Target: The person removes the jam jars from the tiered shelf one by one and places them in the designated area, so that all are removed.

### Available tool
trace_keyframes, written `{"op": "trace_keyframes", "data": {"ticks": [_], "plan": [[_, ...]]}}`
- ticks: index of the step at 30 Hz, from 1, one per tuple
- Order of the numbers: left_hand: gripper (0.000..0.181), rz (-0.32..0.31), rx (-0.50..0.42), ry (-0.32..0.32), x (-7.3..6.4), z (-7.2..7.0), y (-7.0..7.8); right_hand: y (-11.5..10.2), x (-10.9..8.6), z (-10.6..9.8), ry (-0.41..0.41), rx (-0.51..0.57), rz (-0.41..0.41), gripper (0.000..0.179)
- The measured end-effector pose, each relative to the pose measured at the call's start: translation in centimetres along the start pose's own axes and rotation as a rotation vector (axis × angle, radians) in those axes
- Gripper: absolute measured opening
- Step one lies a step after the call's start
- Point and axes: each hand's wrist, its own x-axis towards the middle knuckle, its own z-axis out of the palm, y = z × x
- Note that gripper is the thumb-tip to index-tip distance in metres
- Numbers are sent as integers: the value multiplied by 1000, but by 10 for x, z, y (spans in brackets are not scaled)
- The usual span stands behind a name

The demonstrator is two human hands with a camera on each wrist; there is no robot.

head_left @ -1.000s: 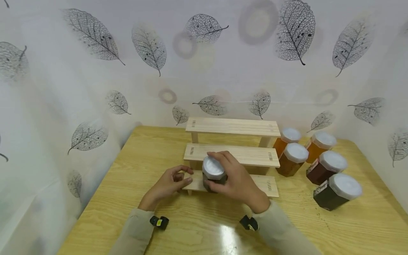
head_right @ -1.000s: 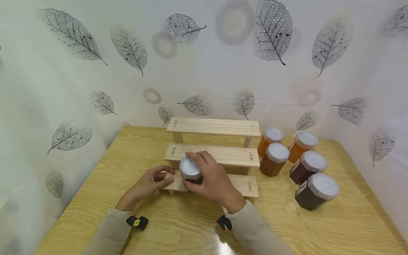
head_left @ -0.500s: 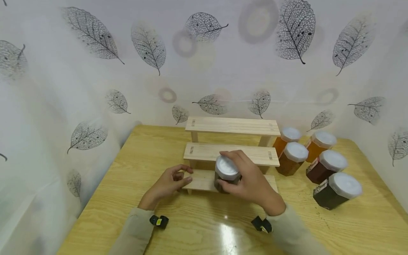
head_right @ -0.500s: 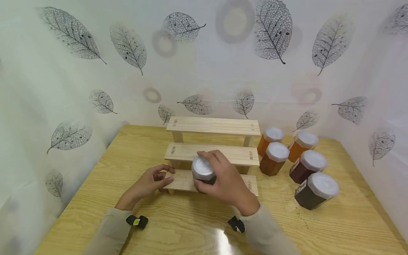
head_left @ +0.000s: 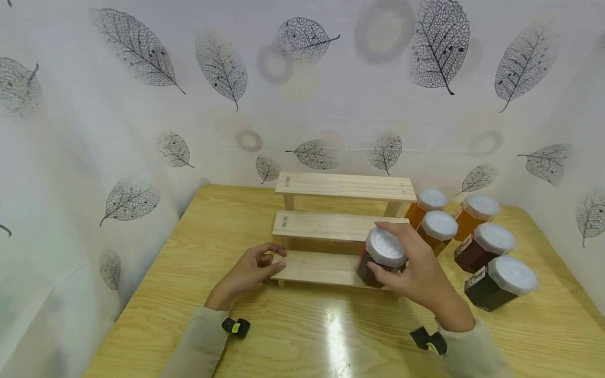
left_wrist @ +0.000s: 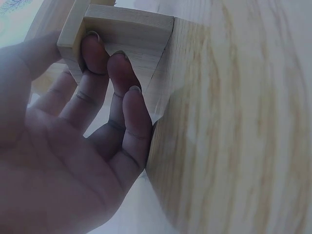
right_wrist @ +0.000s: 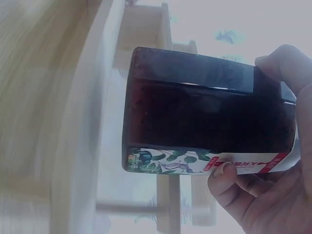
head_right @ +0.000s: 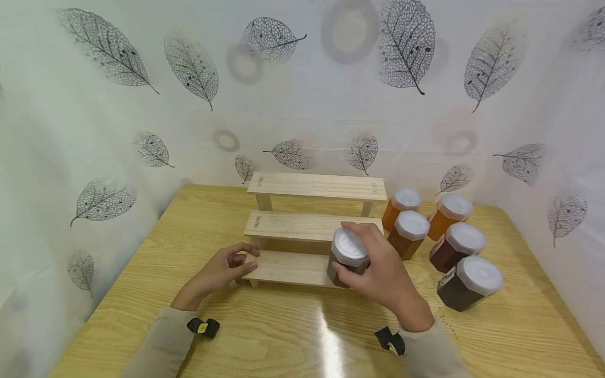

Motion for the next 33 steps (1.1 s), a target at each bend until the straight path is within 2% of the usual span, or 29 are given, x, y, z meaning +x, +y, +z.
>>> {"op": "trace_keyframes", "data": {"ticks": [10, 16, 20, 27, 33], "plan": [[30, 11, 12, -7, 1, 0, -1, 14, -24, -45, 77, -125, 35, 73], [29, 9, 2, -8, 1, 0, -1, 20, -36, -63, 114, -172, 69, 80], [29, 5, -5, -9, 1, 0, -1, 24, -43, -69, 117, -174, 115, 84], [30, 22, 2, -12, 1, 0, -1, 31, -53, -72, 160, -209, 131, 87], [29, 26, 2, -17, 0, 0, -1, 38, -59, -69, 135, -252, 194, 89]]}}
